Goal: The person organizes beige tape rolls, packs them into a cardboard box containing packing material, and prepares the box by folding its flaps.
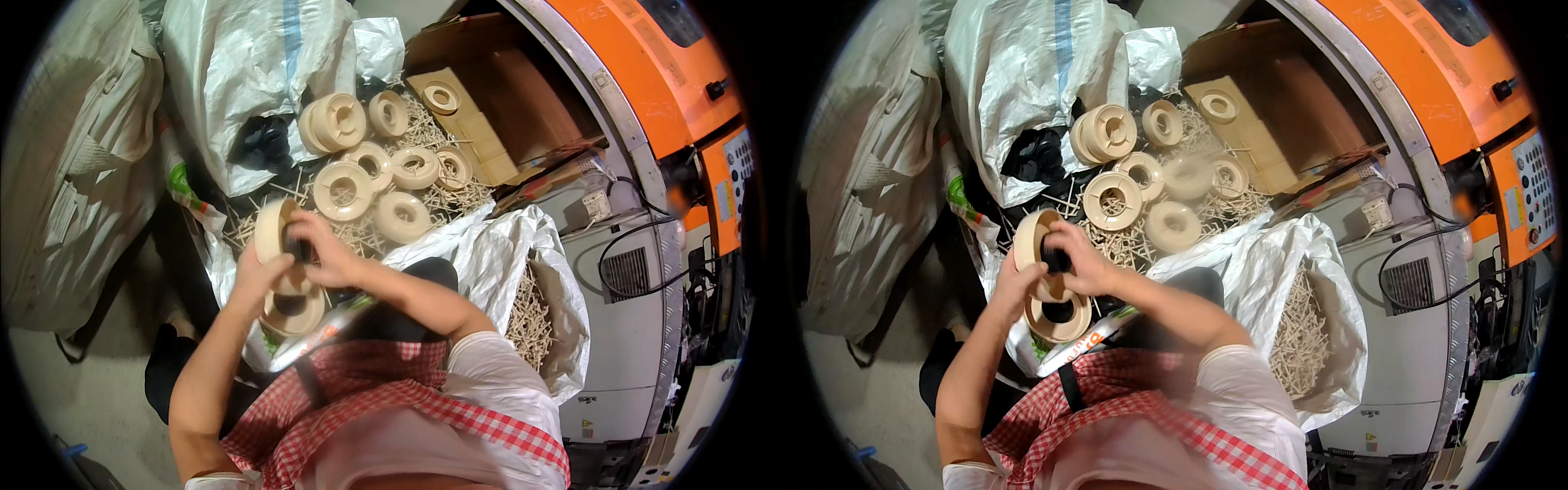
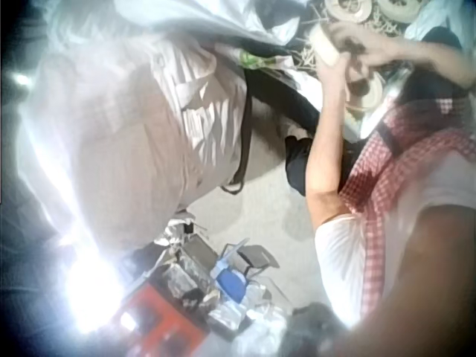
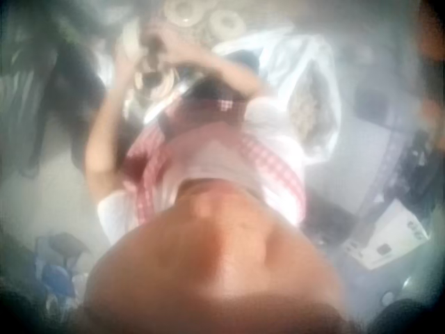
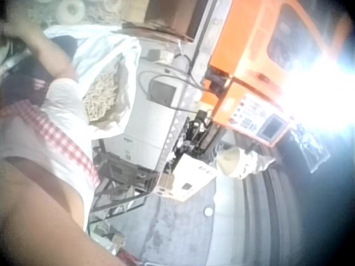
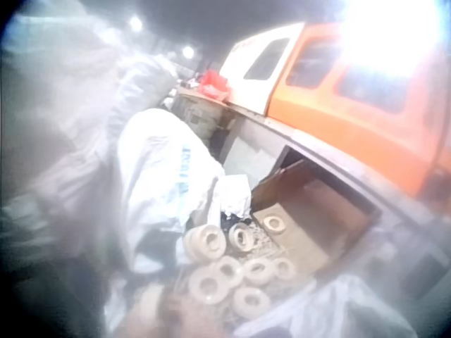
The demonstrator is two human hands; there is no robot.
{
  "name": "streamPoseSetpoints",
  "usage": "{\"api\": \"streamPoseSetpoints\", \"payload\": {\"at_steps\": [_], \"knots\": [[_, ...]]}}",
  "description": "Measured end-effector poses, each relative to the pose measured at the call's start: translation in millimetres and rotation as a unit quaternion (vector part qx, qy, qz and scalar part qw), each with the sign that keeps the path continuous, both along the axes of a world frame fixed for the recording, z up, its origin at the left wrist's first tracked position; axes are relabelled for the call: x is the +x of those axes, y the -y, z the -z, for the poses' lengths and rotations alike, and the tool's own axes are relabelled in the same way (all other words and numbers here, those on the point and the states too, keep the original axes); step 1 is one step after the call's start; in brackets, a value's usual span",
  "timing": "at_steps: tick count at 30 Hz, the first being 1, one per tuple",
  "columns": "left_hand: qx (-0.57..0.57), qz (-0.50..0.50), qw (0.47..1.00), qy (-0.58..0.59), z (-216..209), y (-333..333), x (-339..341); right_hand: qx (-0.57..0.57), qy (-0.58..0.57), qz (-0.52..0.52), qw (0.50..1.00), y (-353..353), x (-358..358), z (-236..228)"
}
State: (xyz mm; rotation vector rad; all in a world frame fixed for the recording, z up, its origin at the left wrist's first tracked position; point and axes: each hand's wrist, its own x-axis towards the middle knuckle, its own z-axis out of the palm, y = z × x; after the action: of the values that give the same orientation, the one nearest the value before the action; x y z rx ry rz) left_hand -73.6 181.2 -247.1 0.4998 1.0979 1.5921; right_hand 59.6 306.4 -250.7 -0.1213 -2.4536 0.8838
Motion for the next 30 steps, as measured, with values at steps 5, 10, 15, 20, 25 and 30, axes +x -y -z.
{"api": "streamPoseSetpoints", "payload": {"at_steps": [5, 10, 15, 20, 25, 30], "knots": [[-0.071, 0.119, 0.982, 0.126, -13, 8, -8, 0.124, 0.018, -0.153, 0.980, 1, 19, 5], [-0.004, 0.044, 0.986, -0.159, 10, 5, 14, -0.712, 0.152, 0.078, 0.682, 7, 10, 15], [-0.009, 0.036, 0.981, -0.193, 7, 4, 16, -0.603, 0.247, 0.067, 0.756, 1, 19, 26], [-0.014, 0.040, 0.966, -0.253, 18, 0, 17, -0.715, 0.251, -0.057, 0.650, -7, 23, 26], [-0.026, 0.059, 0.970, -0.233, 18, -1, 22, -0.454, 0.164, 0.012, 0.876, 2, 22, 50], [-0.089, 0.096, 0.991, -0.010, 11, -2, 8, -0.017, 0.135, -0.023, 0.990, 9, 32, 35]]}}
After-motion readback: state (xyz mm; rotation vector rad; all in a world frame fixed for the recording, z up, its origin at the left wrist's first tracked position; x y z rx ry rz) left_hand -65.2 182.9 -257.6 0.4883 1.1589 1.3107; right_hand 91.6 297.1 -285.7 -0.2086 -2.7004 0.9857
